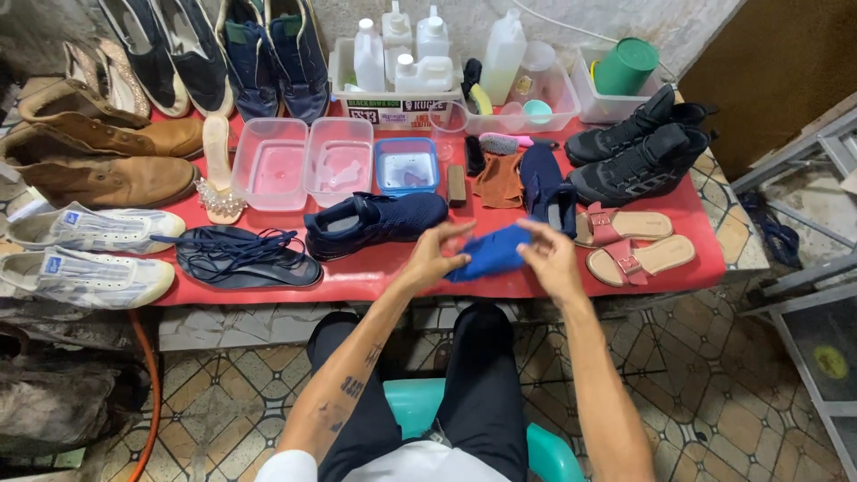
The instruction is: The person is cleaning a blue sneaker using a blue cloth and a small brush at a service counter.
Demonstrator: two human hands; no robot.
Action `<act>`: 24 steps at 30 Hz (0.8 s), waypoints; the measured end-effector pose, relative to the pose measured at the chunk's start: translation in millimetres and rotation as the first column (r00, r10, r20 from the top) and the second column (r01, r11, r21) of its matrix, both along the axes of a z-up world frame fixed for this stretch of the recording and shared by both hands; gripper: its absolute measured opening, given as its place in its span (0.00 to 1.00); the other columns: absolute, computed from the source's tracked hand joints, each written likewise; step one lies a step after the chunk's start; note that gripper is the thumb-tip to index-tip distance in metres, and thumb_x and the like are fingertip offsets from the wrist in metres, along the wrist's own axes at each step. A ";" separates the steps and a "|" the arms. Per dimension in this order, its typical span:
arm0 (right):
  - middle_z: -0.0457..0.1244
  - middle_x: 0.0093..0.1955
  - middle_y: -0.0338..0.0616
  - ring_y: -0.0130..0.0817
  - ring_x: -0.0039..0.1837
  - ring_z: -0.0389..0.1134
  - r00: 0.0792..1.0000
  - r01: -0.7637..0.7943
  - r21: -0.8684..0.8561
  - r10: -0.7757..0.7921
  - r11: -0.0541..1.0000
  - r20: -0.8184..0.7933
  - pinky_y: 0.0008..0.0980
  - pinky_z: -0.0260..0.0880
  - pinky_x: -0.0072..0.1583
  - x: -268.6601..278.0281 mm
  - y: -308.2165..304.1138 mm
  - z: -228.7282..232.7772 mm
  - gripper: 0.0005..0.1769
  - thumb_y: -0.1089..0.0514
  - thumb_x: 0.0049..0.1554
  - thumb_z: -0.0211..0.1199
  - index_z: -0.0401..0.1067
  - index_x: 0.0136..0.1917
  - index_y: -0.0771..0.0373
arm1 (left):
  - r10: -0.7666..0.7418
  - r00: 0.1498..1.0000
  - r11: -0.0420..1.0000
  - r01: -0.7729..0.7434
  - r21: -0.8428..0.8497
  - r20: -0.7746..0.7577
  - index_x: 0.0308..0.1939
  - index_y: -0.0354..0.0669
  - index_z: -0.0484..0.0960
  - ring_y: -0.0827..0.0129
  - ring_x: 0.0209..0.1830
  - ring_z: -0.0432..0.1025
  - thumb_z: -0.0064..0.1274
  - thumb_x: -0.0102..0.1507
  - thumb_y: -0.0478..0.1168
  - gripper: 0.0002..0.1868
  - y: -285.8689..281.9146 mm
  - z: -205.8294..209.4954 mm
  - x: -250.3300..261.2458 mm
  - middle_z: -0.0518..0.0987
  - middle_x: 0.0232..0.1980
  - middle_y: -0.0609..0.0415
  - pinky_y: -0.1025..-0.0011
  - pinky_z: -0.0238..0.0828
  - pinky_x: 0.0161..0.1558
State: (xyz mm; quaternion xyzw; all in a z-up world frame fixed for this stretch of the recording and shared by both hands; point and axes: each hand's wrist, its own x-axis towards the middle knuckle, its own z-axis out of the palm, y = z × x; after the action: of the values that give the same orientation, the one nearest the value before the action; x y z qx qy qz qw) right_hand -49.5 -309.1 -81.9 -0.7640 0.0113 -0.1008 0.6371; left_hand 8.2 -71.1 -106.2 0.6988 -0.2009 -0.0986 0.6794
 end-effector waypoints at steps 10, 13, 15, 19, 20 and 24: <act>0.70 0.50 0.46 0.46 0.49 0.74 0.999 0.037 -0.735 -0.046 0.677 0.008 0.42 0.78 0.49 26.5 -12.9 -62.1 0.13 0.62 0.52 0.68 0.81 0.52 0.55 | -0.053 0.877 0.829 -0.228 0.510 0.478 0.49 0.55 0.85 0.49 0.43 0.77 0.60 0.56 0.37 0.17 -2.5 -70.1 -0.8 0.75 0.52 0.54 0.53 0.76 0.48; 0.68 0.52 0.37 0.40 0.48 0.73 0.990 0.091 -0.792 -0.142 0.604 0.005 0.38 0.76 0.51 13.6 -14.5 -69.8 0.10 0.52 0.56 0.67 0.81 0.52 0.49 | 0.203 0.654 0.797 -0.543 0.265 0.728 0.48 0.56 0.83 0.60 0.44 0.73 0.60 0.54 0.38 0.17 25.2 -39.6 -14.3 0.75 0.42 0.59 0.62 0.65 0.49; 0.67 0.51 0.38 0.41 0.47 0.73 0.991 0.127 -0.747 -0.123 0.653 0.061 0.36 0.76 0.49 11.1 1.8 -62.9 0.10 0.53 0.57 0.67 0.81 0.53 0.49 | 0.357 0.487 0.640 -0.749 0.171 0.797 0.48 0.54 0.81 0.58 0.46 0.71 0.59 0.58 0.40 0.14 52.7 -9.8 -8.5 0.75 0.43 0.56 0.60 0.62 0.48; 0.69 0.48 0.45 0.41 0.42 0.73 0.993 0.071 -0.552 -0.006 0.831 0.118 0.29 0.75 0.41 18.4 48.0 -55.1 0.12 0.54 0.58 0.68 0.79 0.56 0.52 | 0.518 0.494 0.453 -0.851 0.266 0.699 0.57 0.41 0.73 0.44 0.42 0.74 0.63 0.61 0.54 0.29 104.8 12.2 16.4 0.76 0.41 0.46 0.48 0.70 0.42; 0.69 0.48 0.45 0.41 0.42 0.73 0.993 0.066 -0.551 -0.001 0.832 0.116 0.29 0.75 0.41 24.0 60.4 -57.6 0.12 0.54 0.58 0.68 0.79 0.56 0.52 | 0.519 0.493 0.449 -0.853 0.268 0.698 0.57 0.41 0.73 0.44 0.42 0.74 0.63 0.61 0.54 0.29 111.0 9.5 21.1 0.76 0.41 0.46 0.48 0.70 0.42; 0.65 0.61 0.68 0.60 0.54 0.73 0.999 0.030 -0.258 -0.039 0.966 -0.029 0.44 0.78 0.51 51.0 104.1 -58.5 0.31 0.58 0.57 0.68 0.65 0.71 0.63 | 0.372 0.863 0.656 -0.506 0.560 0.343 0.71 0.41 0.63 0.31 0.49 0.76 0.61 0.60 0.53 0.41 123.9 15.9 26.8 0.81 0.49 0.29 0.39 0.72 0.49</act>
State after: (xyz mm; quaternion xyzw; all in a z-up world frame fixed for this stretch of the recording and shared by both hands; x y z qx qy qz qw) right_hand 1.5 -205.0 -140.4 -0.8416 0.0225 -0.0995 0.5304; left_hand 35.1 52.8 -90.3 0.9190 -0.0465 0.0775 0.3837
